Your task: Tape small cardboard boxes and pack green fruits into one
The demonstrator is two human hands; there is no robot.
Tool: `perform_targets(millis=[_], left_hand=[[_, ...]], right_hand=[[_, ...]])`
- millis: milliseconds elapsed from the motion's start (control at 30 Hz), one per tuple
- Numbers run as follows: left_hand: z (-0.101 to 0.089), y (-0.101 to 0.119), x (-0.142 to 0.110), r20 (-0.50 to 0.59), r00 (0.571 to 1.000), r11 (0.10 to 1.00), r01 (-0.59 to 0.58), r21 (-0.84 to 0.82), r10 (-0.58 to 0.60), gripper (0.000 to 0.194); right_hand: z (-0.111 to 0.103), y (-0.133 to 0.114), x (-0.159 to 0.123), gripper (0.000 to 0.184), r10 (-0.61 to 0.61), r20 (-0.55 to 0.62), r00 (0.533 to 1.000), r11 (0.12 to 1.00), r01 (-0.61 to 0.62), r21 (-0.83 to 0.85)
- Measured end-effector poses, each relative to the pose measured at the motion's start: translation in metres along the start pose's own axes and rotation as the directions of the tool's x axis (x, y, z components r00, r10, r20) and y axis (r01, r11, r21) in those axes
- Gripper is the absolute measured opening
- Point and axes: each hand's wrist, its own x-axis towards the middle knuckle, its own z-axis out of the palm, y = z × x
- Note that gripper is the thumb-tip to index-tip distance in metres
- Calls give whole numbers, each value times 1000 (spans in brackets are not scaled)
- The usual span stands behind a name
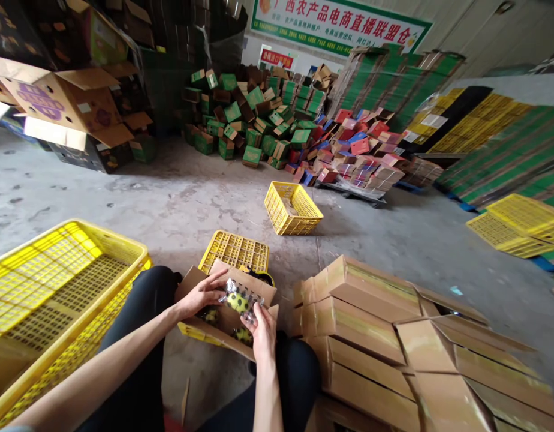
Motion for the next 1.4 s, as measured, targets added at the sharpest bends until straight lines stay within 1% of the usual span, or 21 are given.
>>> perform_targets(millis=[67,167,233,300,367,500,600,667,767,833,900,933,1000,1100,1167,1233,1300,1400], left_hand=[[1,1,-2,87,996,1000,-20,22,18,90],[4,3,-5,139,988,993,-76,91,63,80],[5,6,-6,138,986,981,-111,159,89,67],[7,8,-7,131,987,971,-121,205,95,57],[8,10,-6,121,989,969,-107,222,81,54],[8,13,-6,82,992,956,-110,271,91,49],[7,12,-4,34,990,944,-139,301,135,42],[5,9,-3,-15,991,952,-121,280,131,43],[3,3,1,-83,995,980,-41,195,58,49],[1,0,2,-106,994,989,0,149,16,51],[1,-2,3,-117,993,991,17,130,-1,52],[0,-2,3,-123,992,992,22,124,-6,53],[0,-1,3,-135,991,993,29,114,-13,54],[1,0,3,-145,989,994,43,102,-28,54],[1,0,3,-141,989,994,54,91,-41,55],[2,0,3,-130,990,995,67,77,-56,54],[2,-1,3,-118,991,996,74,53,-67,56],[3,0,1,-83,994,997,79,15,-78,65]], right_hand=[[-2,1,1,50,-2,0,1000,1000,2,-15],[-3,3,1,49,30,24,999,999,-29,-43],[-2,4,1,47,63,40,997,997,-61,-55],[-2,4,1,45,86,43,995,995,-83,-58],[-1,3,1,48,97,48,994,994,-94,-56],[0,0,-1,67,113,85,990,992,-108,-62],[2,0,-3,66,135,119,984,989,-126,-82],[4,2,-4,67,126,140,982,989,-114,-93],[7,3,-6,67,72,147,987,992,-54,-118],[9,2,-8,63,59,139,989,983,-33,-182],[9,0,-11,60,68,127,990,960,-31,-278],[9,-1,-12,59,68,124,990,943,-23,-331],[8,-5,-14,58,29,134,991,901,32,-434],[5,-9,-14,63,-89,170,981,811,170,-559],[3,-11,-11,68,-159,173,972,755,233,-613],[2,-11,-7,68,-208,155,966,728,259,-636],[2,-8,-5,63,-225,131,966,752,257,-607],[3,-3,-4,63,-178,122,976,845,215,-490]])
